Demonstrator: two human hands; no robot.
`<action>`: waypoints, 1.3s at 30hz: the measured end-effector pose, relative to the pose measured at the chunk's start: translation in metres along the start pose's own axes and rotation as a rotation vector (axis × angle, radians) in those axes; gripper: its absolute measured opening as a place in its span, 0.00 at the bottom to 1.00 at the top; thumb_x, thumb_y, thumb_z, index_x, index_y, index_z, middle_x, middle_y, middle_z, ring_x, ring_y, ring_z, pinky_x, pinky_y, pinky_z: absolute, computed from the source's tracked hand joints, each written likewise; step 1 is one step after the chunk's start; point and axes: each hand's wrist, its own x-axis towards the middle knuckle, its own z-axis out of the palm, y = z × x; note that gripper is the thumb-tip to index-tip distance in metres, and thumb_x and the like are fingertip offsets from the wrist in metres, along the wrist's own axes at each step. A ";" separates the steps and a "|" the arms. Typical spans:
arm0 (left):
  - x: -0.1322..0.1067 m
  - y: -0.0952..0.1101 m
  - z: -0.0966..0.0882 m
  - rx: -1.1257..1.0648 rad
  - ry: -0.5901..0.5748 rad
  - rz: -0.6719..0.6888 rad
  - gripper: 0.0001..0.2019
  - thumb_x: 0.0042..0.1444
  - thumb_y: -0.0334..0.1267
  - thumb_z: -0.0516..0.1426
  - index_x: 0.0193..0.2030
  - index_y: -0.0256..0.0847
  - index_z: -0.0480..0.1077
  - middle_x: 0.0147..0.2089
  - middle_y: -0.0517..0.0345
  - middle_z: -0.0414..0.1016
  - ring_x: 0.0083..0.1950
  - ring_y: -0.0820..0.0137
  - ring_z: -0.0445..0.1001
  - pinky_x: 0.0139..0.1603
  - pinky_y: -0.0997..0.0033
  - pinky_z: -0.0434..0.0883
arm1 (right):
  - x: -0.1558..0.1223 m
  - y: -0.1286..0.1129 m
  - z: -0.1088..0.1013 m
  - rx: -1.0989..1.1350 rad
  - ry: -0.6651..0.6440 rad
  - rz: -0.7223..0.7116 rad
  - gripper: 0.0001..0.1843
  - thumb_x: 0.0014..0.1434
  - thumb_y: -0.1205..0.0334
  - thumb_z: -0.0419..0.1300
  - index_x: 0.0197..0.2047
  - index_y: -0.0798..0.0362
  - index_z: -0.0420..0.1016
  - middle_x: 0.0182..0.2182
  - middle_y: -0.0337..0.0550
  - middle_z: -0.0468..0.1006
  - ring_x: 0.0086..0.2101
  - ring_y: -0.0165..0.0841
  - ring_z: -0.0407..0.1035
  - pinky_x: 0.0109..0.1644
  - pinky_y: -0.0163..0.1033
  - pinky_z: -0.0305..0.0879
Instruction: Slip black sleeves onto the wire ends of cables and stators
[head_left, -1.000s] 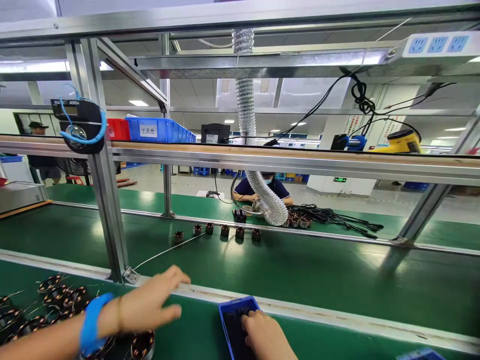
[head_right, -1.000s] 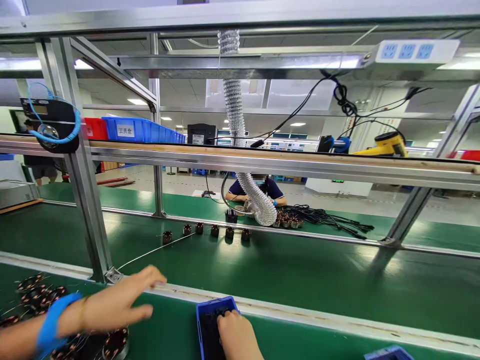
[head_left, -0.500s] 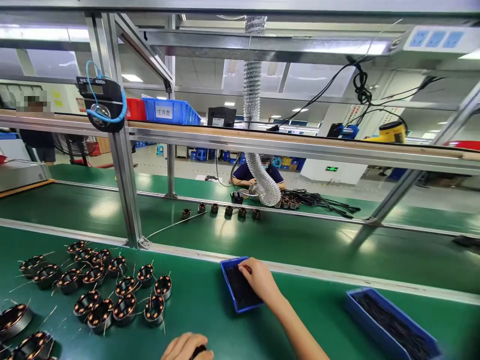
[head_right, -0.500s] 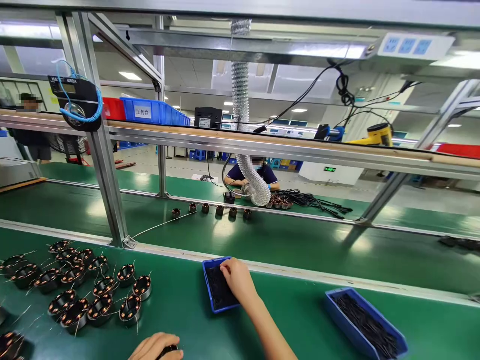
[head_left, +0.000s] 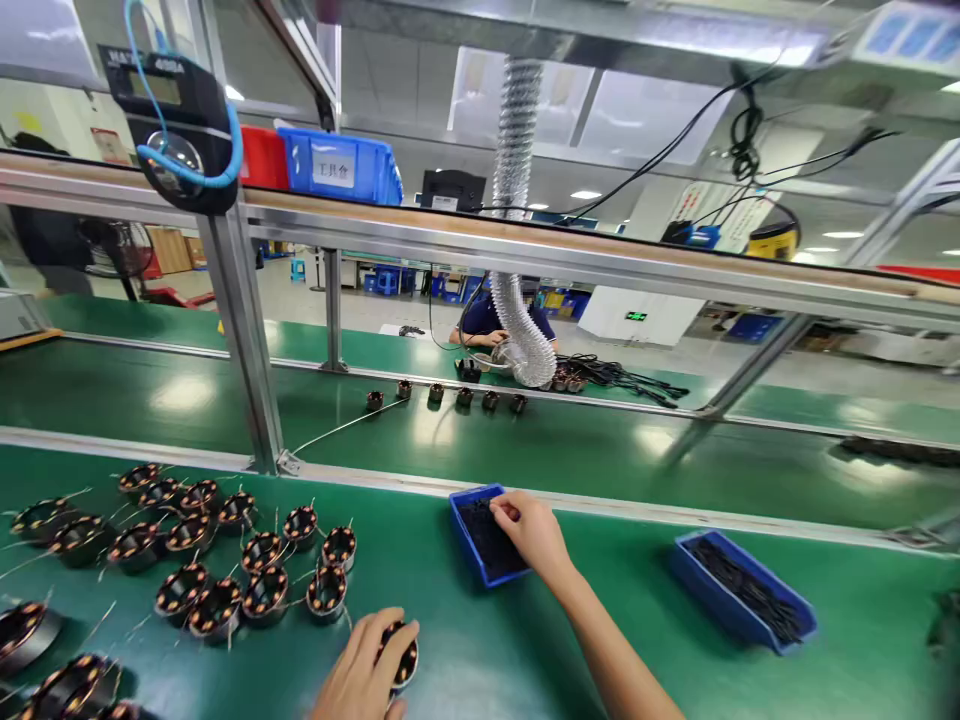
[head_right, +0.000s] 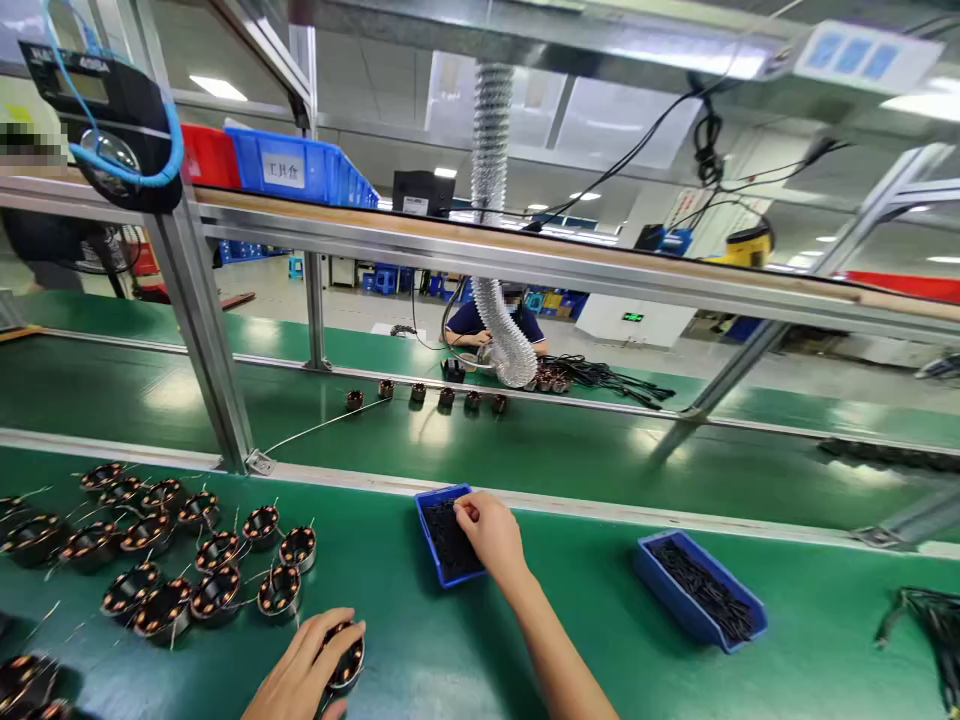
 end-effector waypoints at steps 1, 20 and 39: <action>0.000 0.002 -0.004 -0.017 -0.015 -0.003 0.39 0.49 0.19 0.53 0.68 0.50 0.62 0.67 0.51 0.68 0.66 0.58 0.69 0.64 0.59 0.72 | 0.000 -0.001 0.000 -0.012 -0.001 -0.001 0.11 0.61 0.62 0.57 0.35 0.51 0.82 0.32 0.45 0.83 0.34 0.38 0.76 0.39 0.38 0.67; -0.001 0.017 -0.014 -0.140 -0.036 -0.142 0.35 0.50 0.26 0.61 0.66 0.48 0.65 0.66 0.47 0.68 0.67 0.52 0.67 0.66 0.53 0.70 | -0.113 -0.071 0.032 0.867 -0.364 0.224 0.29 0.57 0.31 0.58 0.32 0.52 0.72 0.26 0.47 0.80 0.26 0.37 0.76 0.26 0.35 0.68; 0.012 0.029 -0.050 -0.224 -0.259 -0.225 0.30 0.58 0.23 0.50 0.66 0.50 0.66 0.71 0.56 0.65 0.71 0.60 0.64 0.71 0.52 0.65 | -0.103 -0.073 0.012 0.324 -0.475 -0.366 0.11 0.66 0.68 0.52 0.35 0.53 0.75 0.27 0.39 0.74 0.27 0.30 0.67 0.33 0.32 0.61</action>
